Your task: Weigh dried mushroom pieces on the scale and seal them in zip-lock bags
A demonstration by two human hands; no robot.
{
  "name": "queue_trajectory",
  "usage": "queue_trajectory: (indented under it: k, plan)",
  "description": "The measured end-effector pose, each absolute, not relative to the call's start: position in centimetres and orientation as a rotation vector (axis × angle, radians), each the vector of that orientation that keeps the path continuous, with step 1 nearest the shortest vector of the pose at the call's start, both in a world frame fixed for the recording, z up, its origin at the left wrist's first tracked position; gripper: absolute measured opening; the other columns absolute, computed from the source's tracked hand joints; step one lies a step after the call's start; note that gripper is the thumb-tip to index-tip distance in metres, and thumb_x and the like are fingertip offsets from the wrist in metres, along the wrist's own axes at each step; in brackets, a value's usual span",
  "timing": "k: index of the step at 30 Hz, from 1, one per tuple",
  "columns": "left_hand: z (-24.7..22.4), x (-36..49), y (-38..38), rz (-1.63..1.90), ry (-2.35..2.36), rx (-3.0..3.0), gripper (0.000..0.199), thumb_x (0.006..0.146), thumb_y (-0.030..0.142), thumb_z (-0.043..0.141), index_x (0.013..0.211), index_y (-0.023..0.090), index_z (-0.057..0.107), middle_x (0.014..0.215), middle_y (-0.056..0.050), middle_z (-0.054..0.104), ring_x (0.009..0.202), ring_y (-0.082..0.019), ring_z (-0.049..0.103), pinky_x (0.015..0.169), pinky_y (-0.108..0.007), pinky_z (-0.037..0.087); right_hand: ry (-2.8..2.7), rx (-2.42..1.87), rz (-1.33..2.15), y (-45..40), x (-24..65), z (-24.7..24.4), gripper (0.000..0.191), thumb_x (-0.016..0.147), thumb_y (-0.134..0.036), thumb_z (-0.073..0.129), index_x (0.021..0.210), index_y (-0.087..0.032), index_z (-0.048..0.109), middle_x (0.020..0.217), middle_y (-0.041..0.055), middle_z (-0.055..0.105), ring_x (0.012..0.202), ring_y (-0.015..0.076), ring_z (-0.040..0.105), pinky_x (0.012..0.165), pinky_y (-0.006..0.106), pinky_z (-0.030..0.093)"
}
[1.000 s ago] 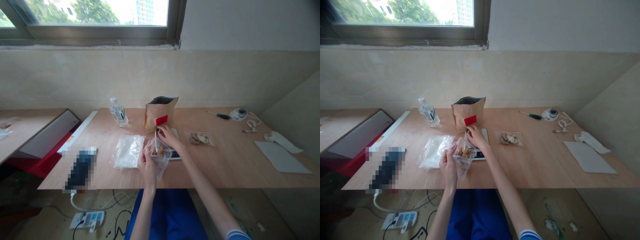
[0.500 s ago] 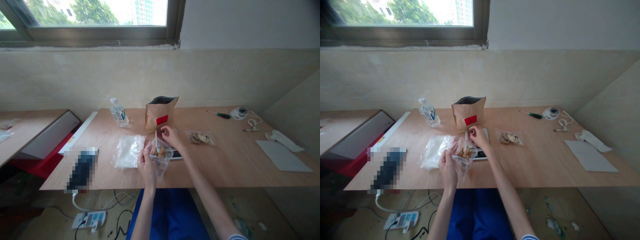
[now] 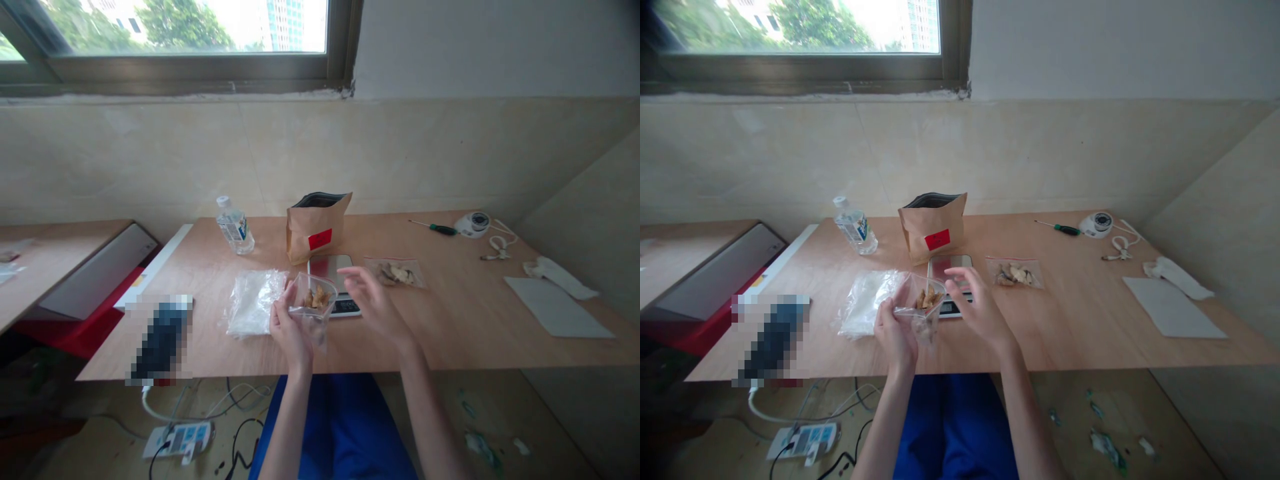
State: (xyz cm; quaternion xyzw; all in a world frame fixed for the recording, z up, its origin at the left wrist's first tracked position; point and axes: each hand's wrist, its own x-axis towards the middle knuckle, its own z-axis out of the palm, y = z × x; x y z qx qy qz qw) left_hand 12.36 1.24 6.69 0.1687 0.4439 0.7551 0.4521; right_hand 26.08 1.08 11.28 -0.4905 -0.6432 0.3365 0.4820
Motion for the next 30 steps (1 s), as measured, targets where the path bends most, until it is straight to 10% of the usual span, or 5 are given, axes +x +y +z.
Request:
queue_trajectory:
  k: [6, 12, 18, 22, 30]
  plan:
    - [7.4, 13.5, 0.5, 2.02, 1.146, 0.375, 0.03, 0.086, 0.034, 0.046, 0.104, 0.018, 0.064, 0.121, -0.008, 0.061, 0.119, -0.022, 0.052, 0.096, -0.036, 0.046, -1.532, -1.305, 0.943, -2.3, 23.1, 8.0, 0.078, 0.076, -0.043, 0.065, 0.14, -0.025, 0.025, 0.139, 0.011, 0.041, 0.123, 0.0233, 0.045, 0.098, 0.04, 0.043]
    - [7.2, 14.4, -1.2, 1.919, 1.11, 0.721, 0.03, 0.089, 0.035, 0.044, 0.106, 0.019, 0.061, 0.133, -0.009, 0.051, 0.125, -0.022, 0.046, 0.102, -0.037, 0.038, -1.366, -1.208, 0.893, -2.6, 21.7, 8.3, 0.036, 0.092, -0.036, 0.042, 0.124, -0.023, 0.05, 0.126, 0.0071, 0.056, 0.118, 0.0196, 0.051, 0.1, 0.035, 0.04]
    - [6.5, 12.5, -1.1, 1.916, 1.191, 0.984, 0.025, 0.085, 0.031, 0.053, 0.109, 0.023, 0.054, 0.135, -0.006, 0.048, 0.128, -0.019, 0.041, 0.105, -0.032, 0.032, -1.215, -1.209, 0.82, -4.0, 23.4, 8.6, 0.032, 0.092, -0.041, 0.04, 0.09, -0.019, 0.064, 0.085, 0.0048, 0.067, 0.084, 0.0172, 0.063, 0.076, 0.025, 0.049]
    - [6.1, 10.3, -0.4, 1.59, 1.126, 1.031, 0.022, 0.083, 0.037, 0.055, 0.094, 0.019, 0.061, 0.097, -0.004, 0.065, 0.088, -0.015, 0.061, 0.08, -0.025, 0.045, -1.142, -1.251, 0.904, -4.5, 24.4, 7.9, 0.037, 0.09, -0.047, 0.042, 0.081, -0.018, 0.062, 0.075, 0.0041, 0.066, 0.074, 0.0167, 0.062, 0.069, 0.025, 0.049]
    - [5.7, 9.8, -1.1, 1.527, 1.233, 1.036, 0.025, 0.081, 0.04, 0.058, 0.075, 0.016, 0.062, 0.058, 0.004, 0.047, 0.055, -0.007, 0.042, 0.052, -0.017, 0.033, -0.877, -1.297, 0.868, -4.3, 25.4, 7.4, 0.035, 0.085, -0.05, 0.05, 0.089, -0.018, 0.062, 0.072, 0.0055, 0.07, 0.064, 0.0192, 0.066, 0.064, 0.029, 0.051]
